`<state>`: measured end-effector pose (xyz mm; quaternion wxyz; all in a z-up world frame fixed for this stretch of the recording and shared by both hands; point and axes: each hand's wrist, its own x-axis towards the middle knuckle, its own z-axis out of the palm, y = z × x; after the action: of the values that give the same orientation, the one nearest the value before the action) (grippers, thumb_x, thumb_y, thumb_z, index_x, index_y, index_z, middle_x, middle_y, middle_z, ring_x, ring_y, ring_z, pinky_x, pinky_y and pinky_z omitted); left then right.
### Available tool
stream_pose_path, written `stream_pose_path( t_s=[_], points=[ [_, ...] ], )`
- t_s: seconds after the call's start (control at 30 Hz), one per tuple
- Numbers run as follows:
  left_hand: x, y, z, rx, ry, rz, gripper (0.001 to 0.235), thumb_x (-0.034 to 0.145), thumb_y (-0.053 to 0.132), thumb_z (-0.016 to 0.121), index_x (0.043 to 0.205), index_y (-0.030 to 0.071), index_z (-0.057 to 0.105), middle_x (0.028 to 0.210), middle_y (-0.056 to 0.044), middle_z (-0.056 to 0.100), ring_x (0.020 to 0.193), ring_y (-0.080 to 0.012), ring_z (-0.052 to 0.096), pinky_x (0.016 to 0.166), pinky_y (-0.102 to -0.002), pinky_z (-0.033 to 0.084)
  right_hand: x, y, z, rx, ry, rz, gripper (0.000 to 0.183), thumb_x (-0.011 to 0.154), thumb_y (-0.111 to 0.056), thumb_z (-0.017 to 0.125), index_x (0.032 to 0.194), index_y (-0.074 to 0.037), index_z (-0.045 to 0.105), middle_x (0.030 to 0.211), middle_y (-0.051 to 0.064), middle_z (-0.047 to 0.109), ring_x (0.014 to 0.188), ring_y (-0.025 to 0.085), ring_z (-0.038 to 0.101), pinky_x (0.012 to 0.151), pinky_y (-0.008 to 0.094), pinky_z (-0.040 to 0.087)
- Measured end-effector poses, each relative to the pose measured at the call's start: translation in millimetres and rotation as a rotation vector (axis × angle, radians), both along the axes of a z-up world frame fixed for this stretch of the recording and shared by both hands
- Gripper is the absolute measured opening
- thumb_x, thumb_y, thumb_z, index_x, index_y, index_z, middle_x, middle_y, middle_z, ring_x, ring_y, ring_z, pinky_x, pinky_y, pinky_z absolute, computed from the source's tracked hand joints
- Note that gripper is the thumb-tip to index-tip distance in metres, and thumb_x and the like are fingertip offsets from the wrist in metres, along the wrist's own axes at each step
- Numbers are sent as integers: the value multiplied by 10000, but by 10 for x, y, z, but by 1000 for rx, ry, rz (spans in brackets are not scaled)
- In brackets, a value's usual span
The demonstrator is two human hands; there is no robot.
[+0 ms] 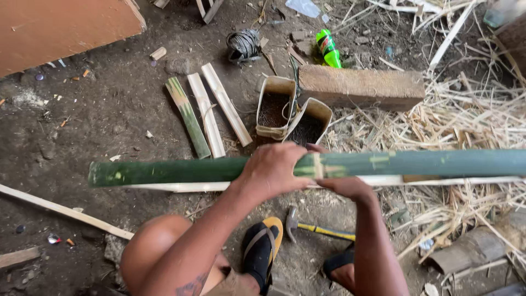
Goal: The person uses a hammer to split a green bamboo pole into thin strips, then switches to a machete to split a larger bamboo log. The person works on a wooden support block and uses a pencil to mark the log.
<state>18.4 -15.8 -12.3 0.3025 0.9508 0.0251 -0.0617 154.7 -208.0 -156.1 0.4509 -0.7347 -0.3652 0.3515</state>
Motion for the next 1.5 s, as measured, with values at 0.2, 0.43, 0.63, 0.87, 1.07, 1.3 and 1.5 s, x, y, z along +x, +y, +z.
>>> stream_pose_path(
  t_s=[0.2,0.43,0.63,0.87,1.07,1.3,1.5],
  points=[
    [-269,-65,102,-106,-228,-96,551,690,337,893,1022,-6,619,878,-107,633,761,-267,673,701,-376,602,729,818,-731,-402,-637,50,216,896,-91,643,1075,-7,730,1159,196,749,1161,350,701,1005,417,584],
    [-468,7,163,-90,-81,-92,414,703,304,885,908,33,648,867,-132,688,838,-318,696,858,-459,530,816,1478,-1698,-919,-655,272,275,959,-106,525,1128,-80,740,1172,157,727,1050,311,741,874,454,600],
    [-525,-21,92,-115,16,-124,405,759,324,859,928,26,642,846,-124,695,795,-282,702,786,-440,540,885,1393,-1786,-860,-635,213,230,871,-51,584,1022,-61,756,1103,169,731,987,344,732,808,451,611],
    [-583,-78,21,-83,-13,-165,414,812,324,839,977,2,637,839,-128,689,767,-259,704,738,-424,570,832,1281,-1406,-772,-669,101,207,945,-4,534,888,-58,726,885,153,766,761,287,781,642,436,637],
    [-468,-44,65,-45,-269,-157,557,808,400,815,1175,10,661,993,-114,683,836,-248,671,712,-376,591,724,1019,-937,-259,-685,-222,127,859,-180,745,933,-77,751,883,145,753,781,298,711,692,448,571],
    [-264,-124,120,192,-391,-16,456,795,340,789,1105,25,678,1030,-116,648,976,-290,630,852,-424,529,-122,-94,-457,598,450,-425,346,878,-46,700,1212,-4,624,1083,91,717,957,189,712,848,358,612],
    [-181,-66,93,-244,-502,40,458,852,101,764,1288,12,654,1264,-145,639,1160,-282,617,1031,-424,502,-896,-601,209,619,712,-426,151,976,-34,697,1088,17,611,1013,133,720,847,224,728,762,396,630]
  ],
)
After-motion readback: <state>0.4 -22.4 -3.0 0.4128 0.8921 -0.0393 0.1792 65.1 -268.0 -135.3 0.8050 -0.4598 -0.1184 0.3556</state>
